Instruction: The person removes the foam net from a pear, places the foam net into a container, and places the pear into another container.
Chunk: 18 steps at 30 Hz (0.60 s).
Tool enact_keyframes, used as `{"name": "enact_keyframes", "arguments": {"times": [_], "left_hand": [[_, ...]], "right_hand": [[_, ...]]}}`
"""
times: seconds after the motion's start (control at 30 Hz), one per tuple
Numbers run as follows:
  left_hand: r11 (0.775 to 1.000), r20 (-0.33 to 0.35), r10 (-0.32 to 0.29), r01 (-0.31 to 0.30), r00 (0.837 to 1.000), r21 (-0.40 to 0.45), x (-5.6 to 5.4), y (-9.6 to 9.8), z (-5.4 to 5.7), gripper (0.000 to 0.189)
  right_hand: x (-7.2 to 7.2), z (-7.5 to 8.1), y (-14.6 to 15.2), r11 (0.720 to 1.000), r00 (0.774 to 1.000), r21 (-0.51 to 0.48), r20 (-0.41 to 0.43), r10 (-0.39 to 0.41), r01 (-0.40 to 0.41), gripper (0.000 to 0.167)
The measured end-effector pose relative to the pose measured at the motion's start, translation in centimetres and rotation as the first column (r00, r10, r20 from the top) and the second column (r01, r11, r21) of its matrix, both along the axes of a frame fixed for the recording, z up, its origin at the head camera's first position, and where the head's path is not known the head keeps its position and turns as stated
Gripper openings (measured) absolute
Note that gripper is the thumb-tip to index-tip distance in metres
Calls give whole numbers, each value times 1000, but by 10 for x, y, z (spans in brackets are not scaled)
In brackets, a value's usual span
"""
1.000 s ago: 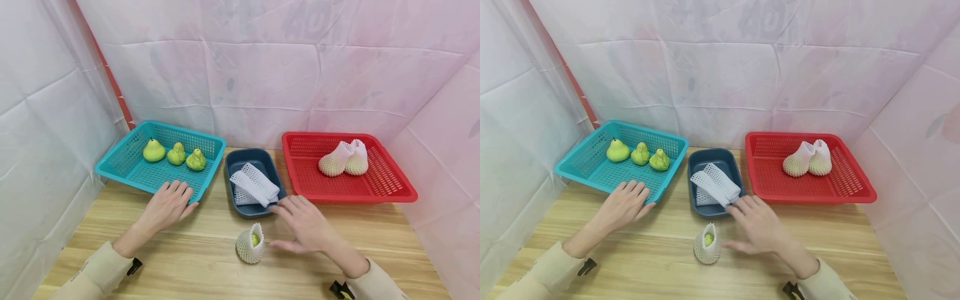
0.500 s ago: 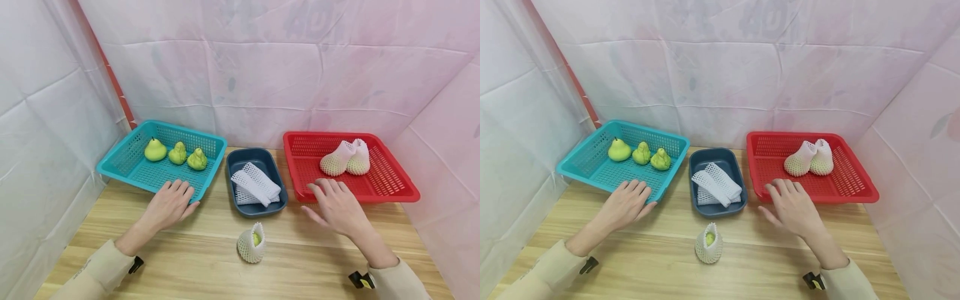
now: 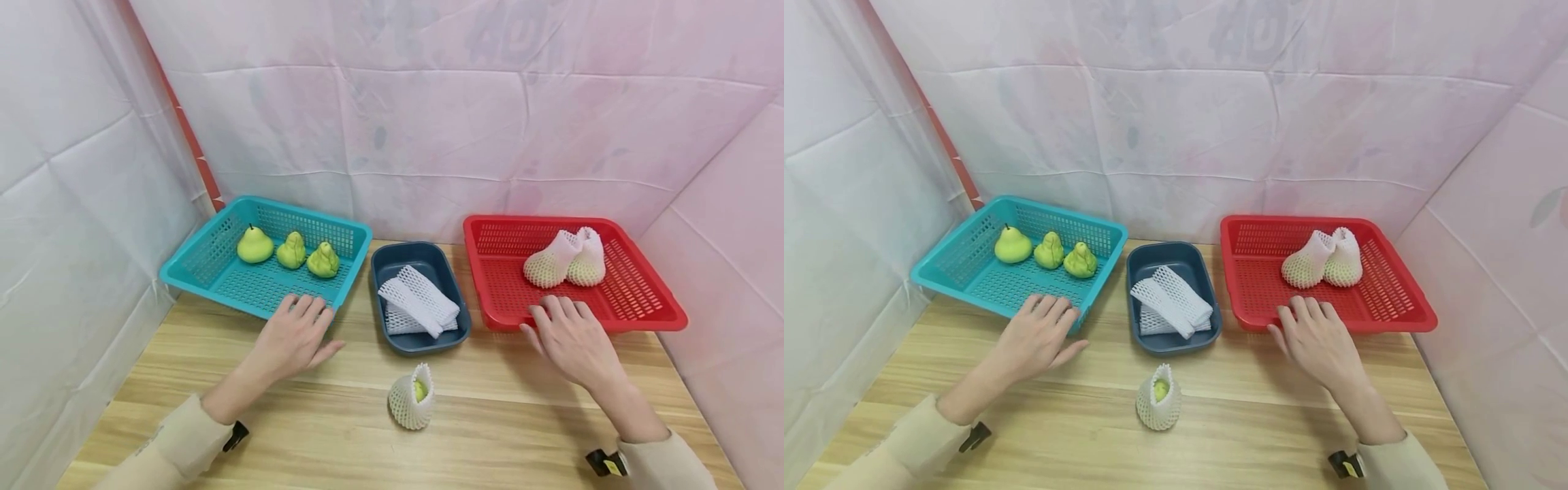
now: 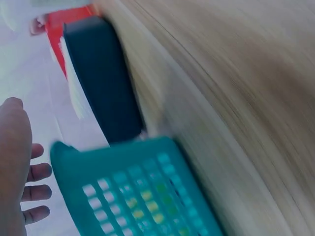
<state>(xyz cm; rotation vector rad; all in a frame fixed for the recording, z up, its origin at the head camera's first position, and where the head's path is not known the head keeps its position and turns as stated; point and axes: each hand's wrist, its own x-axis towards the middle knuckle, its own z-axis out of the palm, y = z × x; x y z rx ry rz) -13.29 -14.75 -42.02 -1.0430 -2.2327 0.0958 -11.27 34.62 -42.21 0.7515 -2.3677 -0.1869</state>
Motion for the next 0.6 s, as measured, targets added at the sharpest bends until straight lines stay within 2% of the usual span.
{"name": "enact_keyframes", "arguments": {"times": [0.07,0.17,0.33,0.43,0.6], "left_hand": [[1000,14,-23,24,1000,-7,6,9,1,74],[997,83,-69,70,994,-16,17,25,0,77],[990,225,-136,139,965,1,36,50,-9,78],[990,283,-130,138,950,-8,44,62,-16,87],[994,385,-66,96,920,-58,52,78,-25,96]], "right_hand": [[0,-1,2,1000,1000,7,-12,11,-11,48],[0,-3,3,1000,999,14,-24,22,-22,42],[0,-4,4,1000,1000,20,-18,14,-14,38],[0,-4,4,1000,1000,14,-19,19,-19,40],[0,-4,3,1000,1000,7,-17,23,-23,42]]}}
